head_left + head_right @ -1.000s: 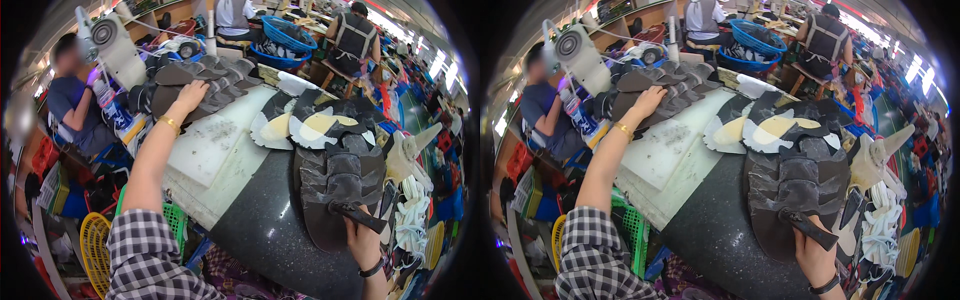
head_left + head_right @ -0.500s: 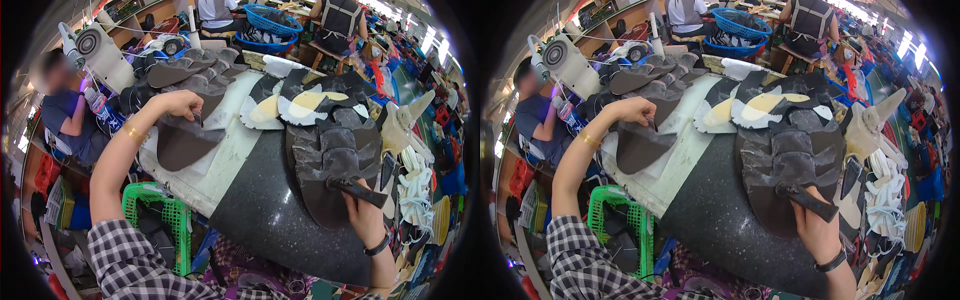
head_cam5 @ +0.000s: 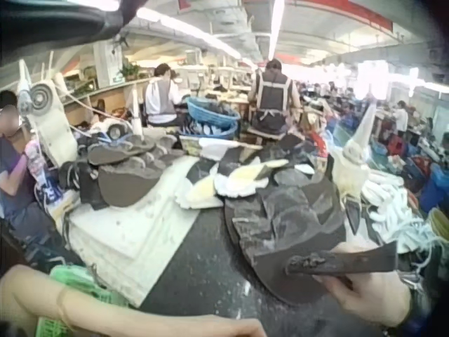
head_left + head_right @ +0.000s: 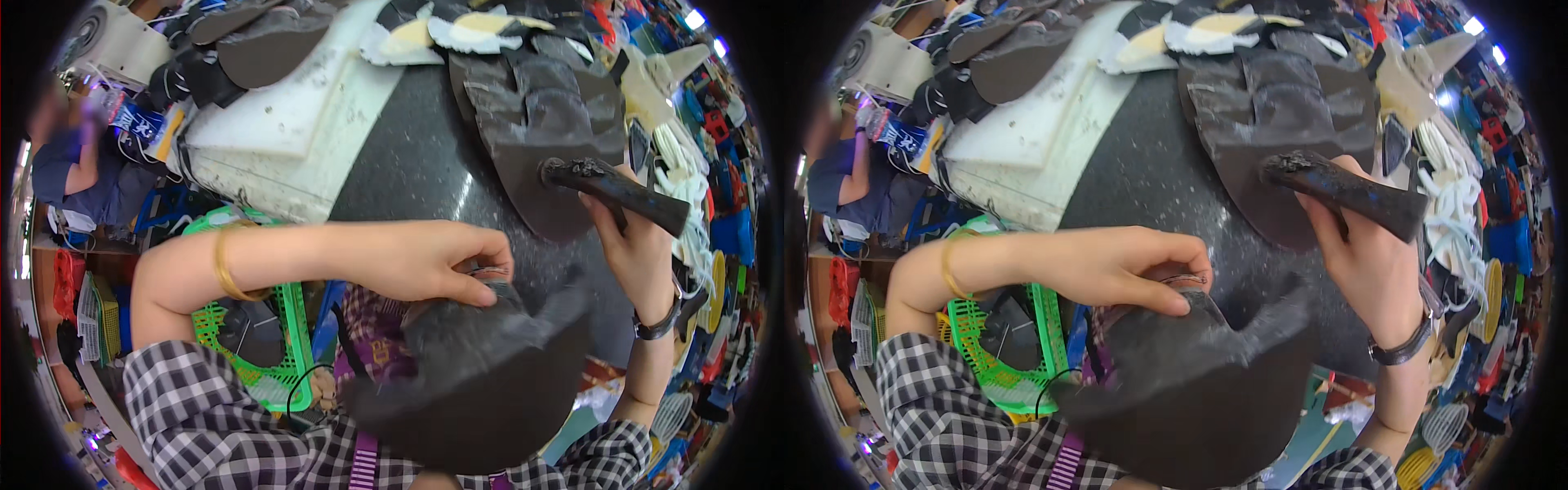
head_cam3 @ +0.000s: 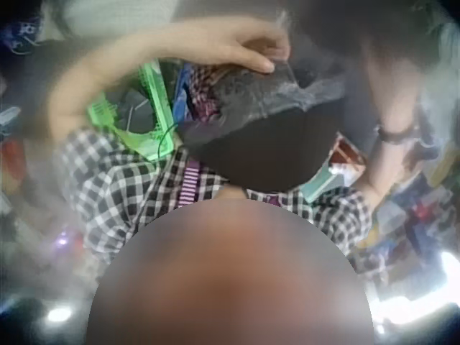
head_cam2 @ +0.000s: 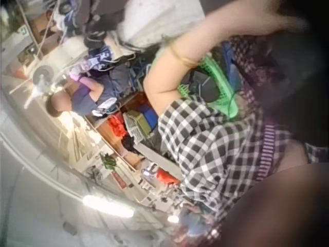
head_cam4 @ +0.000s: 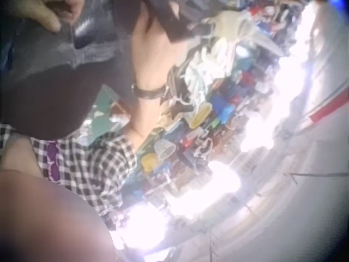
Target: The person is using a cobbler's hammer to flatten and bond layers of dark brown leather or synthetic material for shoe manufacturing.
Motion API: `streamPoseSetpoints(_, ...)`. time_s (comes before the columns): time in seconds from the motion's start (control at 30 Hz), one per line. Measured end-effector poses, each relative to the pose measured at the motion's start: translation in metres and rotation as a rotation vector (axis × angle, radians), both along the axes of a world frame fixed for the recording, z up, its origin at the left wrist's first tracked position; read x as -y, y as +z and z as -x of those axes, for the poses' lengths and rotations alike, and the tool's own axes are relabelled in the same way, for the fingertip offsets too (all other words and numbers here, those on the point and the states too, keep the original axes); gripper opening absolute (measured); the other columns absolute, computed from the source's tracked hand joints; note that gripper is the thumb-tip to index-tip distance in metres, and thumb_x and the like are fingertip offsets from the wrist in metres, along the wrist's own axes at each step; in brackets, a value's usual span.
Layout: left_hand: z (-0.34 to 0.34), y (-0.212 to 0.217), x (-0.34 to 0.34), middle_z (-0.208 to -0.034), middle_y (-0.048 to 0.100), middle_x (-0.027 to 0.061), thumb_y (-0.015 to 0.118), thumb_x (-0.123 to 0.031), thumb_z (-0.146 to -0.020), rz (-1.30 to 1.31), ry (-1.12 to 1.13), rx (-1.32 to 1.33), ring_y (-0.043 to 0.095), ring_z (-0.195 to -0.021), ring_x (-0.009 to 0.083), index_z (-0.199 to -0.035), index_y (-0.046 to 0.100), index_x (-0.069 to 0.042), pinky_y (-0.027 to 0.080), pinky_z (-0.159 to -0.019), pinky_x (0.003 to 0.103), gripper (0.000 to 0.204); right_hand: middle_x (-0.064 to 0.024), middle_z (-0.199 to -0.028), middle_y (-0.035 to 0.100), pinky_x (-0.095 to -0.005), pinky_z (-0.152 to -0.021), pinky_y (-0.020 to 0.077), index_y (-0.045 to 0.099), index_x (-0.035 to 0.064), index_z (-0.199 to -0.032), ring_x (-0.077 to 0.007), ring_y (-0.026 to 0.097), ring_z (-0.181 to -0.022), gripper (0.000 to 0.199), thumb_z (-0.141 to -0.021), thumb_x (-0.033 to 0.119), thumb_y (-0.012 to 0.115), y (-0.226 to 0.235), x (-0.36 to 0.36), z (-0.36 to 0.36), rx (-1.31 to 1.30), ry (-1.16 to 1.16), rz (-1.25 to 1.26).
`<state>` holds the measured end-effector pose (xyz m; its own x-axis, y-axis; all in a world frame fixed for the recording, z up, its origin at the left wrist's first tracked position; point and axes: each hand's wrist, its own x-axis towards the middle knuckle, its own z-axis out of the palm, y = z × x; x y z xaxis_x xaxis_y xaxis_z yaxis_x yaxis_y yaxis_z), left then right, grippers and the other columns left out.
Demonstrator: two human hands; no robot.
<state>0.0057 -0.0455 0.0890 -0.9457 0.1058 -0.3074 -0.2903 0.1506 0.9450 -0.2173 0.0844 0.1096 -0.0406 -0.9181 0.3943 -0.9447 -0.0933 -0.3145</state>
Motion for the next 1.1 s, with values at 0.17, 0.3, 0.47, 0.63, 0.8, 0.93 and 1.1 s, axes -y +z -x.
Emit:
streamPoseSetpoints(0.17, -0.005, -0.085, -0.023, -0.096, 0.057, 0.0034, 0.072, -0.027, -0.08, 0.986, 0.197, -0.505, 0.053, -0.094, 0.0244, -0.1, 0.059, -0.01, 0.039, -0.079, 0.035, 0.029, -0.015, -0.082, 0.061, -0.036, -0.06, 0.0491, 0.064, 0.001, -0.089, -0.0331, 0.062, -0.068, 0.017, -0.073, -0.004, 0.068, 0.001, -0.031, -0.016, 0.245, 0.27, -0.254)
streamPoseSetpoints(0.3, 0.005, -0.085, -0.021, -0.096, 0.057, 0.0012, 0.072, -0.029, -0.079, 0.913, 0.189, -0.515, 0.053, -0.094, 0.0213, -0.097, 0.061, -0.012, 0.037, -0.08, 0.034, 0.028, -0.0112, -0.077, 0.055, -0.0354, -0.056, 0.0482, 0.055, 0.0024, -0.091, -0.0298, 0.061, -0.067, 0.025, -0.069, 0.003, 0.067, -0.022, -0.049, -0.026, 0.246, 0.308, -0.456)
streamPoseSetpoints(0.47, 0.025, -0.078, 0.001, -0.09, 0.057, -0.0007, 0.069, -0.028, -0.082, 0.911, -0.07, -0.423, 0.054, -0.089, 0.0188, -0.092, 0.063, -0.013, 0.038, -0.076, 0.033, 0.019, -0.011, -0.072, 0.052, -0.0394, -0.054, 0.0451, 0.054, 0.0042, -0.088, -0.0315, 0.059, -0.063, 0.026, -0.068, 0.004, 0.069, -0.03, -0.053, -0.037, 0.189, 0.227, -0.566)
streamPoseSetpoints(0.63, 0.025, -0.088, 0.025, -0.094, 0.061, -0.0026, 0.065, -0.021, -0.085, 0.716, -0.178, -0.623, 0.055, -0.09, 0.0161, -0.092, 0.066, -0.011, 0.04, -0.079, 0.033, 0.012, -0.0088, -0.073, 0.048, -0.0357, -0.053, 0.046, 0.051, 0.0047, -0.091, -0.0257, 0.057, -0.062, 0.024, -0.075, 0.019, 0.063, -0.034, -0.053, -0.032, 0.255, 0.234, -0.577)
streamPoseSetpoints(0.8, 0.027, -0.09, 0.033, -0.103, 0.063, 0.0001, 0.067, -0.017, -0.084, 0.69, -0.204, -0.688, 0.058, -0.094, 0.0177, -0.101, 0.067, -0.011, 0.042, -0.08, 0.032, 0.018, -0.0098, -0.071, 0.053, -0.036, -0.051, 0.0464, 0.055, 0.0042, -0.087, -0.0272, 0.059, -0.06, 0.021, -0.072, 0.01, 0.068, -0.039, -0.055, -0.029, 0.389, 0.146, -0.531)
streamPoseSetpoints(0.93, 0.026, -0.088, 0.037, -0.103, 0.064, 0.0039, 0.071, -0.013, -0.079, 0.651, -0.041, -0.607, 0.059, -0.096, 0.0192, -0.103, 0.067, -0.01, 0.043, -0.08, 0.031, 0.024, -0.0123, -0.072, 0.057, -0.0374, -0.053, 0.0445, 0.055, 0.0011, -0.087, -0.0309, 0.06, -0.06, 0.025, -0.068, -0.004, 0.071, -0.041, -0.056, -0.028, 0.415, 0.101, -0.533)
streamPoseSetpoints(1.1, 0.013, -0.077, 0.025, -0.091, 0.061, -0.0032, 0.076, -0.019, -0.075, 0.645, 0.038, -0.521, 0.056, -0.083, 0.0169, -0.087, 0.067, -0.012, 0.037, -0.071, 0.031, 0.016, -0.012, -0.072, 0.056, -0.0373, -0.053, 0.0445, 0.055, 0.0008, -0.086, -0.0313, 0.06, -0.06, 0.025, -0.068, -0.003, 0.072, -0.041, -0.056, -0.028, 0.397, 0.104, -0.548)
